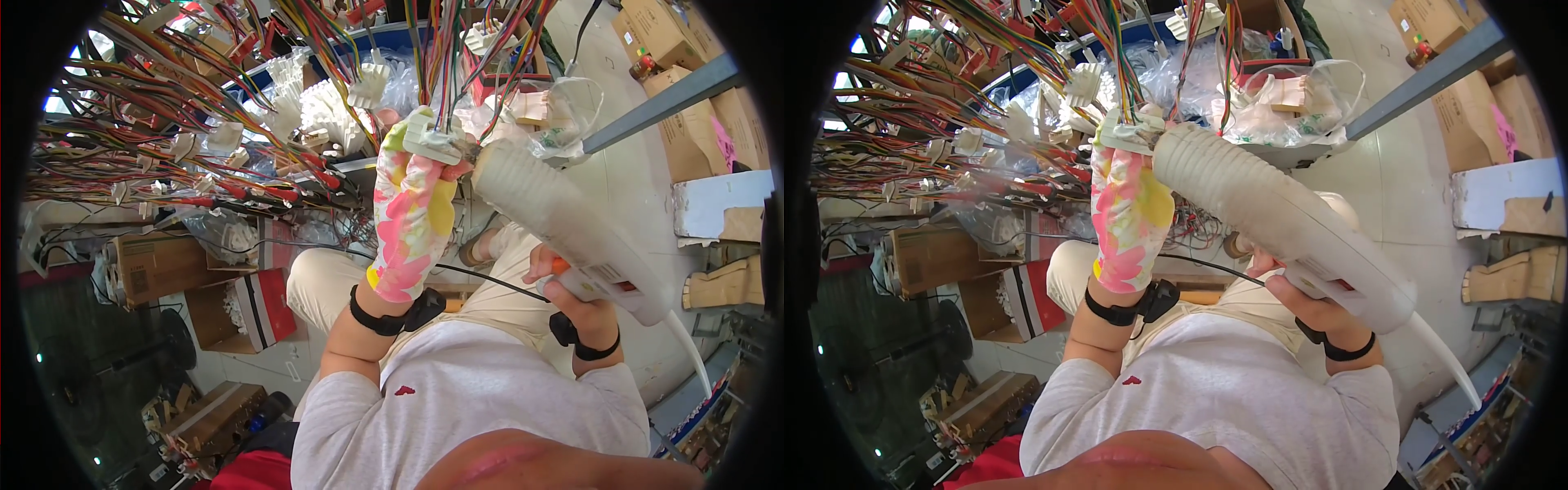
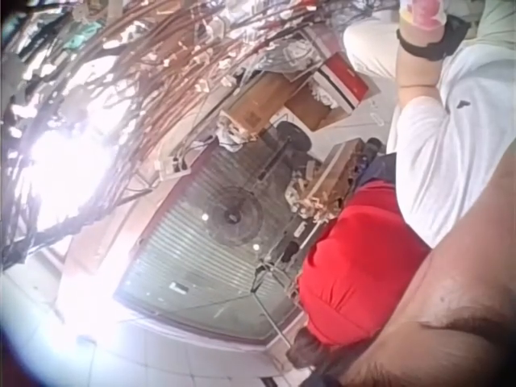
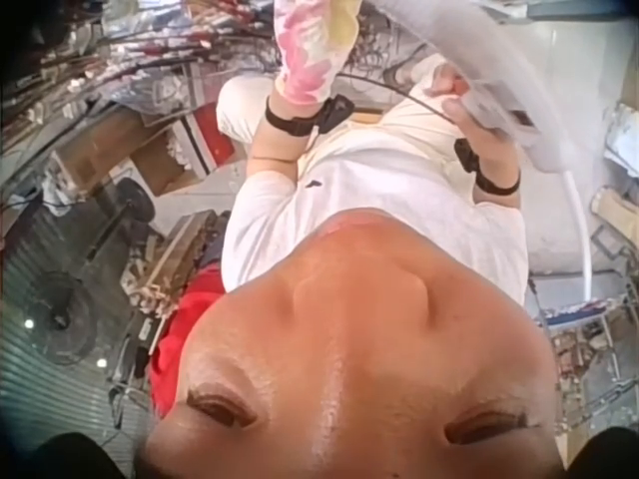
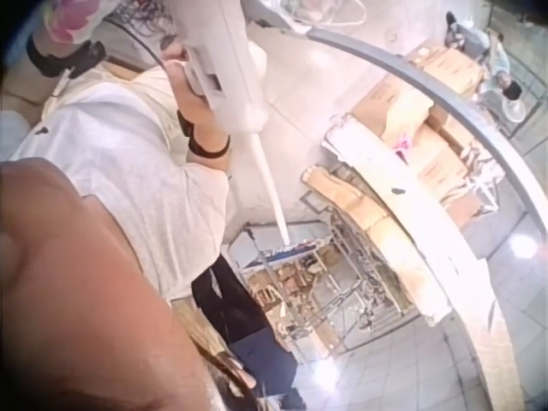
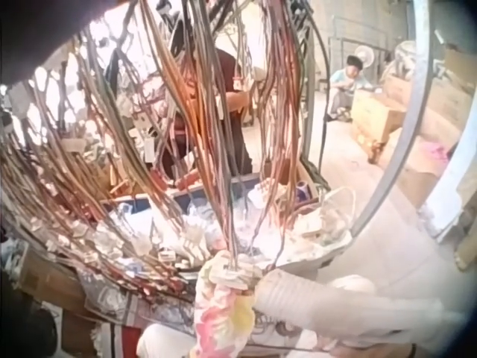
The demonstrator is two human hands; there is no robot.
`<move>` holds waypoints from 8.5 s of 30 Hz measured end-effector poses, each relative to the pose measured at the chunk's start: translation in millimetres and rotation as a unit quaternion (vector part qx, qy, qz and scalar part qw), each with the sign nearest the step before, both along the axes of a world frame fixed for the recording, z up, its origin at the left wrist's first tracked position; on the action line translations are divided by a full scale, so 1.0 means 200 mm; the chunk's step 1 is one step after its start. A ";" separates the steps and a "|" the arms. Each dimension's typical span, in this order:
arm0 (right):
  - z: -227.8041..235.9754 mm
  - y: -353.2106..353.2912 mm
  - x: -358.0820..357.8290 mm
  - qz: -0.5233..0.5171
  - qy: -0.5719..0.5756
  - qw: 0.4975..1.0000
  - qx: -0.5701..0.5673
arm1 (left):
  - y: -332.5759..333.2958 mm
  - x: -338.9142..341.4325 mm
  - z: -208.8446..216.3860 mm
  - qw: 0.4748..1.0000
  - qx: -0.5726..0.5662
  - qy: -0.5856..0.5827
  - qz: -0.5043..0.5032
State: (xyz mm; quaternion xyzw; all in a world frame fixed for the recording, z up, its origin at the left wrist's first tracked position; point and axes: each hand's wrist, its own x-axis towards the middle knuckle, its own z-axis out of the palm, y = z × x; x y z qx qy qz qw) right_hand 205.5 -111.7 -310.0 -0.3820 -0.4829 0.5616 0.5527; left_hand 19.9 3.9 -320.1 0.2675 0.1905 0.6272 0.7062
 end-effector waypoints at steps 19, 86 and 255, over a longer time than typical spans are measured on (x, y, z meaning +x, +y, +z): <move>0.00 0.01 0.01 -0.005 -0.017 1.000 -0.018 | 0.02 0.02 -0.05 0.999 -0.030 0.004 -0.014; 0.00 -0.02 0.10 0.003 -0.194 0.980 -0.033 | 0.09 -0.15 -0.04 0.940 -0.121 -0.168 -0.273; -0.08 -0.05 0.16 0.018 -0.228 0.974 -0.010 | 0.10 -0.13 0.00 0.946 -0.161 -0.119 -0.257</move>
